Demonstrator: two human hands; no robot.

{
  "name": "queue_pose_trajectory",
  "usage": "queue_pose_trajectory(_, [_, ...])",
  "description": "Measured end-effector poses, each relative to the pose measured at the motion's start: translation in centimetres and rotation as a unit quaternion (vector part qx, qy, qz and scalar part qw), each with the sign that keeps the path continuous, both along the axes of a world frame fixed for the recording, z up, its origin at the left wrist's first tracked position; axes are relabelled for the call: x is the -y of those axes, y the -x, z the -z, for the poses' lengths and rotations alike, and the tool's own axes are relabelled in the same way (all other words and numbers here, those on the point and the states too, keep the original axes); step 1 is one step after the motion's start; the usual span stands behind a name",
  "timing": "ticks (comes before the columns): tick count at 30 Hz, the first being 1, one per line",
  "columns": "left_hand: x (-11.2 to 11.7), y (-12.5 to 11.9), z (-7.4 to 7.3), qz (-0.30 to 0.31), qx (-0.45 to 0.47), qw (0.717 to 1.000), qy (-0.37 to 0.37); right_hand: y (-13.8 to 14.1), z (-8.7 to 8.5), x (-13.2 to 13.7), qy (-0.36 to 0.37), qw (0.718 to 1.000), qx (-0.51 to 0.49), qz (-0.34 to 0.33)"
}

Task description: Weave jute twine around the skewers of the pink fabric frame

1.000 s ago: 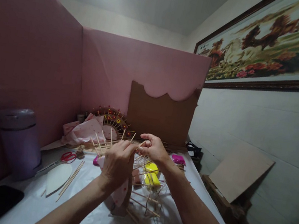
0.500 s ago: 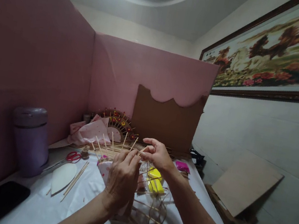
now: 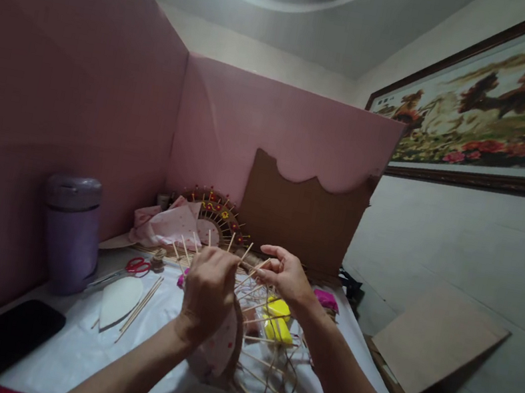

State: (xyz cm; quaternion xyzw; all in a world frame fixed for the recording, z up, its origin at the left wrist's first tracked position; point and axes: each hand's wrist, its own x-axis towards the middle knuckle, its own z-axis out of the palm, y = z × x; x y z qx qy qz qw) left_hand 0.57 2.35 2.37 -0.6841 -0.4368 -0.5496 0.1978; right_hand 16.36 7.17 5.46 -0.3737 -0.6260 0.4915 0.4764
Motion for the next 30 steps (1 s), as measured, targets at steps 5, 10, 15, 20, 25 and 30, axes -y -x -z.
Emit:
queue_pose_trajectory(5, [-1.5,2.2,-0.1,-0.077,-0.061,0.995,-0.031,0.0,-0.4,0.4,0.005,1.000,0.005,0.000])
queue_pose_trajectory(10, [-1.5,2.0,0.6,-0.091,-0.110,0.989,-0.025,0.1,-0.2,0.3,0.003,1.000,0.015,0.007])
queue_pose_trajectory(15, [-1.2,1.8,0.4,-0.084,-0.117,0.989,-0.012,0.2,0.0,0.1,0.007,1.000,0.009,0.007])
queue_pose_trajectory(20, [-1.4,1.9,0.6,-0.083,-0.102,0.991,-0.030,0.3,0.2,0.0,0.011,1.000,0.006,0.005])
queue_pose_trajectory(25, [-0.4,0.6,0.5,-0.026,-0.115,0.991,-0.057,0.4,0.4,-0.1,0.003,1.000,0.003,0.003])
queue_pose_trajectory(30, [0.2,-0.3,0.3,0.023,-0.098,0.994,-0.052,0.4,0.6,-0.3,-0.005,1.000,0.002,0.002])
